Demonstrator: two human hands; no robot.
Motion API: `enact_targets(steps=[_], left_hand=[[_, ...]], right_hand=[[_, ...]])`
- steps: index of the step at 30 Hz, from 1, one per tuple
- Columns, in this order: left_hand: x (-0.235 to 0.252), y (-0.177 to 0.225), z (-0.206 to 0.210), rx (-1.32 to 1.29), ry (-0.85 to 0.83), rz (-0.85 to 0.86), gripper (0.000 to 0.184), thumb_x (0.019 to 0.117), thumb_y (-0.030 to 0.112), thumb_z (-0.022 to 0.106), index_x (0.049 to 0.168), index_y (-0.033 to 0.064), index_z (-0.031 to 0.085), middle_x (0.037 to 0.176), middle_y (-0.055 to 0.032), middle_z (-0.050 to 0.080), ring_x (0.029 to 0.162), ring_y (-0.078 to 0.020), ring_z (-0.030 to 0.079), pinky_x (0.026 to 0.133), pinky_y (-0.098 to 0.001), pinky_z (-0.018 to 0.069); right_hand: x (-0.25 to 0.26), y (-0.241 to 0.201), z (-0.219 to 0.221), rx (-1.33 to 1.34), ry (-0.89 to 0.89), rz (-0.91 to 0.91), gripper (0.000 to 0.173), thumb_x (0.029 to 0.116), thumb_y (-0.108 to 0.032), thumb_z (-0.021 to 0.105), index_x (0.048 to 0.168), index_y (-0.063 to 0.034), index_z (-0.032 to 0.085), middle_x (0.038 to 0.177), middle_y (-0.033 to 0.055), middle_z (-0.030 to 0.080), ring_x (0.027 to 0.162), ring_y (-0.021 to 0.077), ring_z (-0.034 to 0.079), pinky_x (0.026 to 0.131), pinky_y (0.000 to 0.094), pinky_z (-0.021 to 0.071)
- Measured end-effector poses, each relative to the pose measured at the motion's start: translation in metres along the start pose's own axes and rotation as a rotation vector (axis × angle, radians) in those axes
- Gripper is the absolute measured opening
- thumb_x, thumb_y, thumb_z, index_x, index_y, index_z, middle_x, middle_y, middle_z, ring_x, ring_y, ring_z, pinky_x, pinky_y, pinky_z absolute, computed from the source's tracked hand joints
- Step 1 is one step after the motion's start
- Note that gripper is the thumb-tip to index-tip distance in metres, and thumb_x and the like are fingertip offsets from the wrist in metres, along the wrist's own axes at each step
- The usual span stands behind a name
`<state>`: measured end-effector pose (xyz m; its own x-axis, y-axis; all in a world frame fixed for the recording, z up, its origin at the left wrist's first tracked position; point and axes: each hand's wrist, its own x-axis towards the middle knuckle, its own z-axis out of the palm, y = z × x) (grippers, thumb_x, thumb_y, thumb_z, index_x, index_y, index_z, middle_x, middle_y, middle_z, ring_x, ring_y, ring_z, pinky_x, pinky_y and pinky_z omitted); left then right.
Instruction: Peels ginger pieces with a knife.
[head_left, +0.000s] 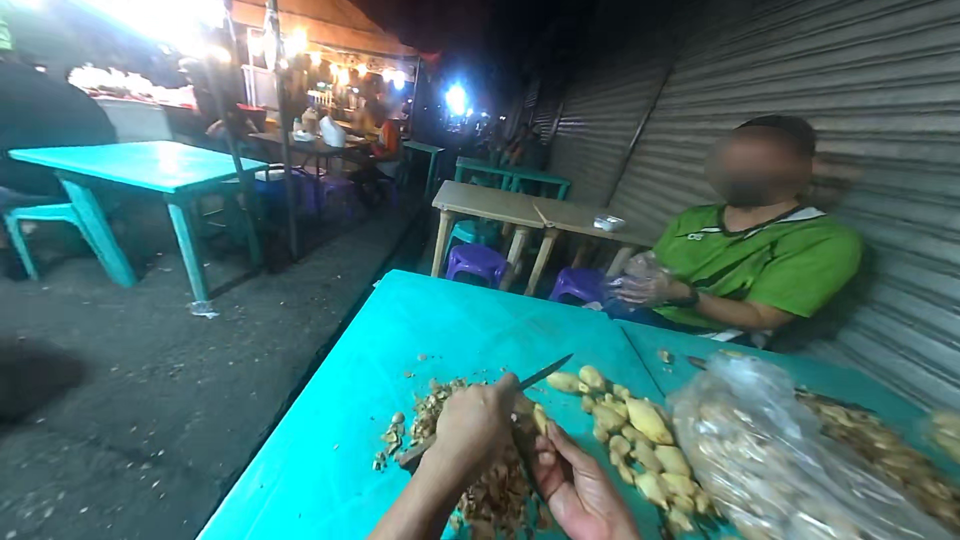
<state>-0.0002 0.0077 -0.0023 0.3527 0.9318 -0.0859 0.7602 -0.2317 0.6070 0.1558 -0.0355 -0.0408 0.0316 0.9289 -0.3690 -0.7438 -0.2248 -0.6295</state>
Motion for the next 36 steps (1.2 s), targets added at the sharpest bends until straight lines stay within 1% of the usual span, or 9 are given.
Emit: enact_targets(steps=[6,9,13,15,19,23,26,29,36], left_hand=[[-0.002,-0.009,-0.006,-0.119,0.095,-0.036,0.031,0.1115,0.026,0.04,0.13,0.0097,0.059,0.105,-0.0183,0.07,0.102,-0.0371,0.069,0.088,-0.0584,0.0543],[-0.006,0.0,-0.005,-0.077,0.073,-0.034,0.034,0.1122,0.027,0.038,0.138,0.0126,0.055,0.107,-0.019,0.071,0.104,-0.0384,0.07,0.09,-0.0592,0.0543],[-0.011,0.016,0.002,-0.033,-0.019,-0.028,0.045,0.1136,0.032,0.033,0.154,0.0159,0.044,0.113,-0.0219,0.07,0.108,-0.0414,0.069,0.093,-0.0616,0.0531],[-0.009,0.016,0.005,-0.044,-0.037,-0.036,0.046,0.1137,0.032,0.033,0.156,0.016,0.042,0.115,-0.0222,0.07,0.109,-0.0413,0.069,0.094,-0.0616,0.0528],[-0.002,0.002,-0.001,-0.026,-0.015,-0.021,0.037,0.1135,0.031,0.035,0.137,0.0109,0.055,0.109,-0.0218,0.069,0.106,-0.0414,0.068,0.09,-0.062,0.0527],[-0.004,0.002,-0.002,-0.002,0.022,-0.069,0.035,0.1128,0.029,0.036,0.134,0.009,0.056,0.11,-0.0216,0.07,0.107,-0.0415,0.069,0.09,-0.0615,0.0534],[-0.008,0.01,0.006,-0.016,-0.009,-0.05,0.041,0.1128,0.031,0.036,0.144,0.0106,0.053,0.113,-0.0232,0.07,0.108,-0.0435,0.069,0.092,-0.0634,0.0535],[-0.008,0.018,0.012,0.014,-0.105,-0.062,0.051,0.1133,0.036,0.035,0.159,0.0134,0.035,0.118,-0.0258,0.069,0.111,-0.0461,0.067,0.094,-0.065,0.0523],[-0.006,0.008,0.006,-0.017,-0.048,0.0,0.039,0.1136,0.032,0.035,0.141,0.0088,0.05,0.111,-0.0246,0.069,0.106,-0.0456,0.069,0.089,-0.065,0.0535]], right_hand=[[-0.004,0.006,0.003,0.006,-0.085,-0.014,0.028,0.1074,-0.004,0.037,0.096,-0.0045,0.061,0.087,0.0095,0.072,0.06,0.0097,0.066,0.056,0.0198,0.0576],[0.004,0.006,-0.003,-0.029,-0.116,-0.11,0.025,0.1033,0.003,0.04,0.103,-0.0016,0.065,0.093,0.0112,0.072,0.066,0.0108,0.067,0.06,0.0216,0.0579],[0.002,0.006,0.002,-0.063,-0.034,-0.16,0.021,0.1034,0.006,0.042,0.105,-0.0016,0.062,0.083,0.0085,0.069,0.064,0.0112,0.067,0.06,0.0226,0.0583],[0.003,0.005,0.001,-0.123,-0.041,-0.211,0.019,0.1008,0.009,0.045,0.103,-0.0008,0.061,0.084,0.0084,0.069,0.066,0.0119,0.067,0.062,0.0235,0.0591],[0.002,0.003,0.0,-0.334,-0.075,-0.313,0.017,0.0968,0.012,0.051,0.101,0.0005,0.063,0.087,0.0069,0.07,0.069,0.0102,0.067,0.063,0.0225,0.0583],[0.001,0.007,-0.002,-0.466,-0.08,-0.373,0.02,0.0925,0.015,0.055,0.107,0.0017,0.061,0.09,0.0065,0.068,0.073,0.0113,0.067,0.067,0.0255,0.0586],[-0.002,0.005,-0.001,-0.548,-0.011,-0.414,0.022,0.0918,0.016,0.055,0.11,0.0038,0.059,0.089,0.006,0.067,0.07,0.0089,0.066,0.065,0.0231,0.0577],[-0.001,0.005,-0.002,-0.533,0.049,-0.446,0.018,0.0902,0.018,0.057,0.102,0.0038,0.059,0.084,0.0049,0.067,0.066,0.0076,0.065,0.063,0.0219,0.0573],[0.004,0.005,-0.01,-0.609,-0.076,-0.64,0.02,0.0842,0.016,0.061,0.098,0.0025,0.065,0.089,0.0033,0.07,0.073,0.0085,0.067,0.068,0.0238,0.0594]])
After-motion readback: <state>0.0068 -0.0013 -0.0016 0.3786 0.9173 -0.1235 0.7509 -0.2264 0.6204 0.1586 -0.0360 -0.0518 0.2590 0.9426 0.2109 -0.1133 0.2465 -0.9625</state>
